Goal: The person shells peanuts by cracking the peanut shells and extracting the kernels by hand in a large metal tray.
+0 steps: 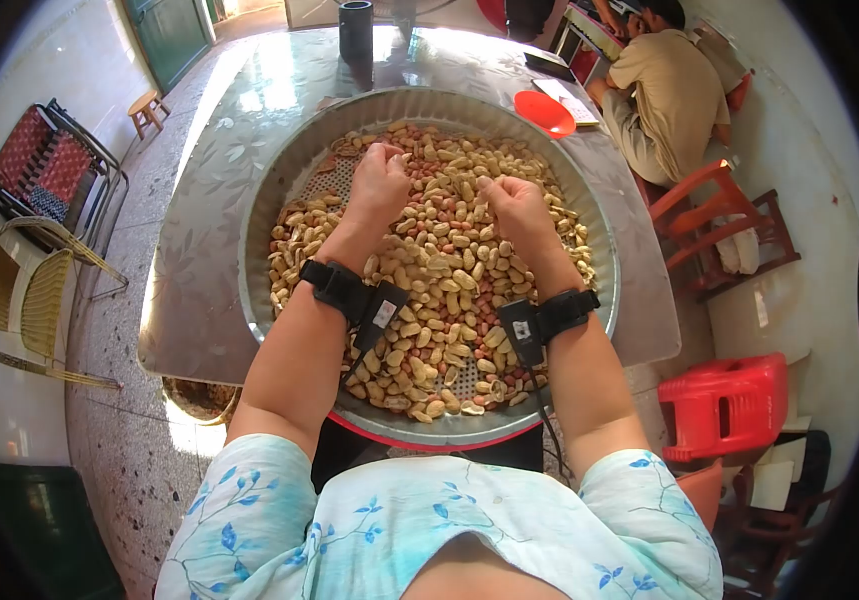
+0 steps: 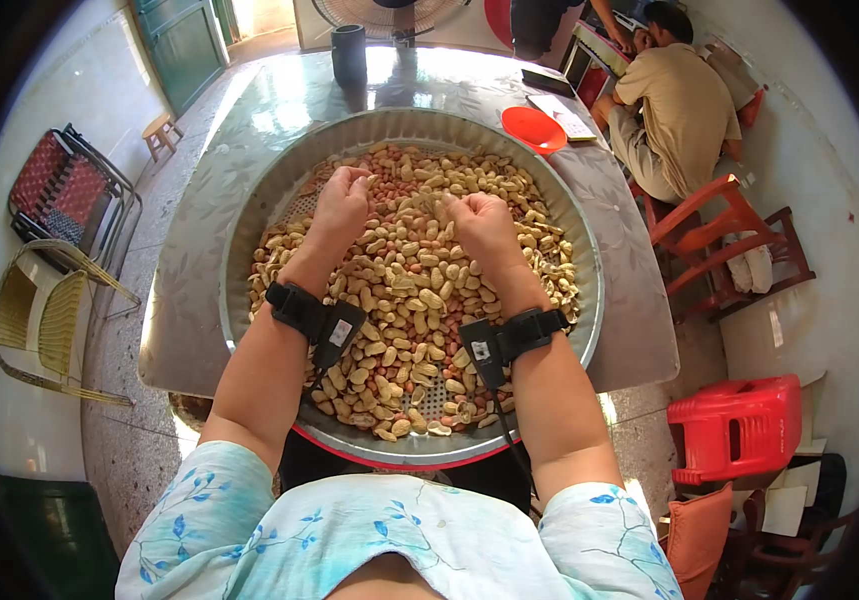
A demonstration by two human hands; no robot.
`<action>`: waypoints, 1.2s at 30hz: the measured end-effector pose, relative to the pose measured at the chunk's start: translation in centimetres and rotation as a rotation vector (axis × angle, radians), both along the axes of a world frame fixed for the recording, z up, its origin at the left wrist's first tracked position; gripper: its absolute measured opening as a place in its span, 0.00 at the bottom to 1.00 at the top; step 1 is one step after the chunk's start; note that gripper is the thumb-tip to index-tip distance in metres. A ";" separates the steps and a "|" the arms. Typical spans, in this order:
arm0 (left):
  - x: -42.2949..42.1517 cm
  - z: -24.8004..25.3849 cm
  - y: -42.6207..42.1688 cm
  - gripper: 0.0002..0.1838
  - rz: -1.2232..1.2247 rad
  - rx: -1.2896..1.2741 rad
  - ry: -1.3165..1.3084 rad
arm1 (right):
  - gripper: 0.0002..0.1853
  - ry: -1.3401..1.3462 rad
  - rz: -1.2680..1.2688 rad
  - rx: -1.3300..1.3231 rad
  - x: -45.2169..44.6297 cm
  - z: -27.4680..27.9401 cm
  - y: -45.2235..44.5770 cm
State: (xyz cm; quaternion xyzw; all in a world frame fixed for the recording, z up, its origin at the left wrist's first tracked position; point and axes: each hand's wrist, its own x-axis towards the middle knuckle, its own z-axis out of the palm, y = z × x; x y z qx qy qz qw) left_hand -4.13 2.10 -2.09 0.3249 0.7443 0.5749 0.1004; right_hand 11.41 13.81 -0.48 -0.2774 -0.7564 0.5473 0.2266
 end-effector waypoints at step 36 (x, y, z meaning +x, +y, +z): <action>2.8 2.0 -0.2 0.08 -0.419 0.365 -0.585 | 0.10 0.434 0.109 -0.978 -0.9 -0.9 -2.5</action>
